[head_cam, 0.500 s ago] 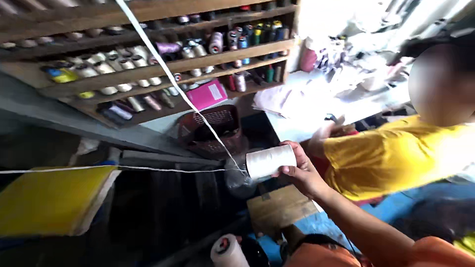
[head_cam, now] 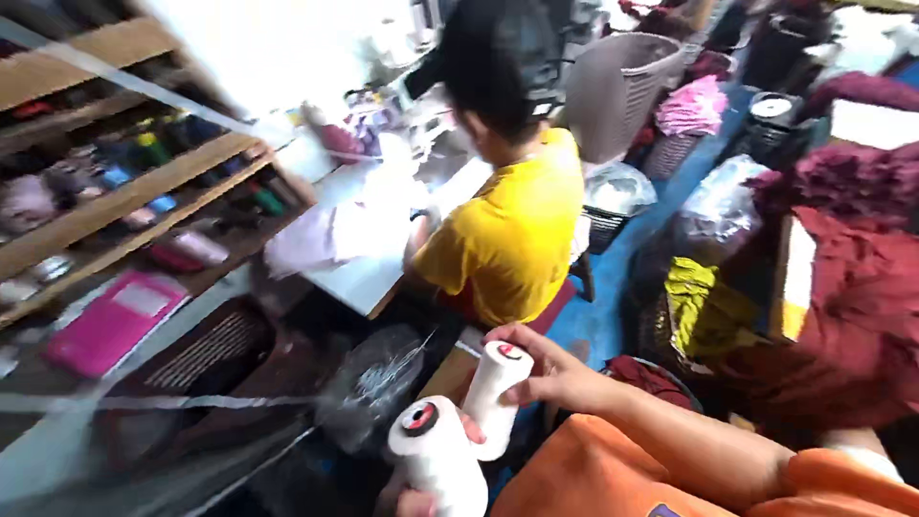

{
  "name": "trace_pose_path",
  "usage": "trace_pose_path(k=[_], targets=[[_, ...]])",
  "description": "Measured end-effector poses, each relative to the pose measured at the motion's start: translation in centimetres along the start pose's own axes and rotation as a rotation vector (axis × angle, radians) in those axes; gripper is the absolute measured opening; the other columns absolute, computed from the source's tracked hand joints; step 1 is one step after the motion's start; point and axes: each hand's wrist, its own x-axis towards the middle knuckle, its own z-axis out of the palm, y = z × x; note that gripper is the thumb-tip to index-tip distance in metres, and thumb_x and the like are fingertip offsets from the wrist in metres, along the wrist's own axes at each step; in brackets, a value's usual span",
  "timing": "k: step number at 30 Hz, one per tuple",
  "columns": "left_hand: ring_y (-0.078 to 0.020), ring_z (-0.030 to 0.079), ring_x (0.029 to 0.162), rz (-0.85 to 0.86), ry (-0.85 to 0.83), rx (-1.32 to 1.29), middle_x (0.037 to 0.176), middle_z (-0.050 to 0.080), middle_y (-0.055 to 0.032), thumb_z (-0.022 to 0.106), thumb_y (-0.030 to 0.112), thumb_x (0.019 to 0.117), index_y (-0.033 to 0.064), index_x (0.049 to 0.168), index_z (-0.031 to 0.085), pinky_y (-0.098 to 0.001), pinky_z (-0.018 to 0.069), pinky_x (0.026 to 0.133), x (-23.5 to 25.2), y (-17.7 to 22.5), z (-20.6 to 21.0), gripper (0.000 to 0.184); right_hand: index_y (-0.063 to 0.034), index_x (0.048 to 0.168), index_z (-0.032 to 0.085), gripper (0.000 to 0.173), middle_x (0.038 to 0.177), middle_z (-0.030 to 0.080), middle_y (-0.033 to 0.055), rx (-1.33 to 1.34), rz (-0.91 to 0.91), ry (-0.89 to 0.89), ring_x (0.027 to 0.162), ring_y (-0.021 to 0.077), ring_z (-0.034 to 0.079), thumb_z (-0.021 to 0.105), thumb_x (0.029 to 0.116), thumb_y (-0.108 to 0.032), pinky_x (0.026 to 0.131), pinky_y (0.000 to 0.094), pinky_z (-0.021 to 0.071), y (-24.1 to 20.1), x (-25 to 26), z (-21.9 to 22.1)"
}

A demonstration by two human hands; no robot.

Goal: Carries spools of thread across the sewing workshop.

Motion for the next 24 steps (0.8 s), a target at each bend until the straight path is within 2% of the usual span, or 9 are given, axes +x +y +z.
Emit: trace_pose_path(k=[2,6,11,13,15,17,19,22,24], targets=[[-0.0033,0.072,0.098,-0.087,-0.200,0.003,0.105,0.078,0.0049,0.082,0.046,0.0787,0.0232,0.112,0.077,-0.0206,0.0569,0.088,3.1,-2.5,-0.2,0.041,0.0049,0.146,0.035,0.066,0.130,0.059,0.0136,-0.091,-0.055,0.130,0.108,0.0135,0.065,0.067,0.0903,-0.012,0.091,0.0338,0.0577,-0.5,-1.3,-2.5],[-0.0058,0.072,0.100,-0.182,-0.254,-0.010,0.107,0.077,0.0035,0.083,0.043,0.0760,0.0230,0.113,0.077,-0.0242,0.0577,0.089,11.3,-7.0,4.2,0.042,0.0070,0.139,0.050,0.052,0.129,0.062,0.0171,-0.377,-0.261,0.566,0.087,0.0076,0.065,0.067,0.0973,-0.018,0.077,0.0265,0.0562,0.3,-3.7,-8.7],[-0.0004,0.072,0.097,-0.251,-0.382,0.017,0.103,0.078,0.0090,0.082,0.026,0.0772,0.0244,0.111,0.078,-0.0200,0.0581,0.087,23.3,-12.0,10.6,0.034,-0.0113,0.127,0.070,0.035,0.135,0.066,0.0087,-0.384,-0.477,0.890,0.119,0.0157,0.067,0.074,0.0933,-0.018,0.097,0.0320,0.0596,2.5,-5.0,-18.6],[0.0022,0.067,0.111,-0.097,-0.484,0.152,0.120,0.073,0.0115,0.080,0.031,0.0860,0.0195,0.133,0.066,-0.0198,0.0538,0.098,28.5,-14.1,12.1,0.050,-0.0196,0.117,0.077,0.026,0.120,0.073,0.0003,-0.335,-0.551,0.994,0.111,0.0120,0.070,0.076,0.0916,-0.015,0.092,0.0289,0.0612,2.4,-3.8,-24.1],[0.0040,0.063,0.116,-0.069,-0.408,0.381,0.124,0.070,0.0119,0.085,0.048,0.0738,0.0100,0.141,0.052,-0.0221,0.0517,0.102,32.9,-14.9,14.9,0.084,-0.0214,0.107,0.079,0.019,0.104,0.075,-0.0048,-0.321,-0.576,1.078,0.099,0.0071,0.071,0.075,0.0904,-0.012,0.086,0.0242,0.0610,1.0,-2.4,-28.5],[-0.0022,0.061,0.119,-0.042,-0.382,0.438,0.130,0.065,-0.0017,0.087,0.058,0.0667,-0.0066,0.144,0.042,-0.0277,0.0501,0.105,37.2,-16.9,16.6,0.110,-0.0208,0.102,0.078,0.015,0.097,0.073,-0.0068,-0.417,-0.602,1.125,0.095,0.0053,0.070,0.074,0.0913,-0.012,0.085,0.0226,0.0602,-1.1,-1.3,-32.6],[-0.0059,0.059,0.123,0.000,-0.386,0.428,0.136,0.061,-0.0108,0.087,0.060,0.0643,-0.0116,0.143,0.041,-0.0293,0.0486,0.108,40.9,-18.7,18.1,0.116,-0.0190,0.101,0.072,0.007,0.098,0.071,-0.0074,-0.624,-0.607,1.160,0.097,0.0032,0.069,0.069,0.0948,-0.017,0.087,0.0205,0.0588,-2.9,-0.6,-36.7],[-0.0008,0.058,0.123,-0.012,-0.452,0.307,0.135,0.061,-0.0062,0.085,0.055,0.0690,-0.0127,0.141,0.042,-0.0256,0.0472,0.108,45.5,-19.3,21.0,0.108,-0.0123,0.098,0.060,0.012,0.095,0.063,-0.0010,-1.019,-0.571,1.191,0.094,0.0015,0.063,0.057,0.1017,-0.024,0.087,0.0141,0.0529,-5.1,0.1,-42.1],[0.0026,0.058,0.122,-0.036,-0.517,0.185,0.133,0.064,0.0004,0.082,0.046,0.0759,-0.0099,0.143,0.041,-0.0237,0.0456,0.108,48.3,-19.3,22.3,0.097,-0.0058,0.094,0.056,0.015,0.089,0.060,0.0081,-1.184,-0.470,1.169,0.089,0.0087,0.062,0.053,0.0999,-0.019,0.085,0.0150,0.0500,-7.1,0.6,-44.2]])
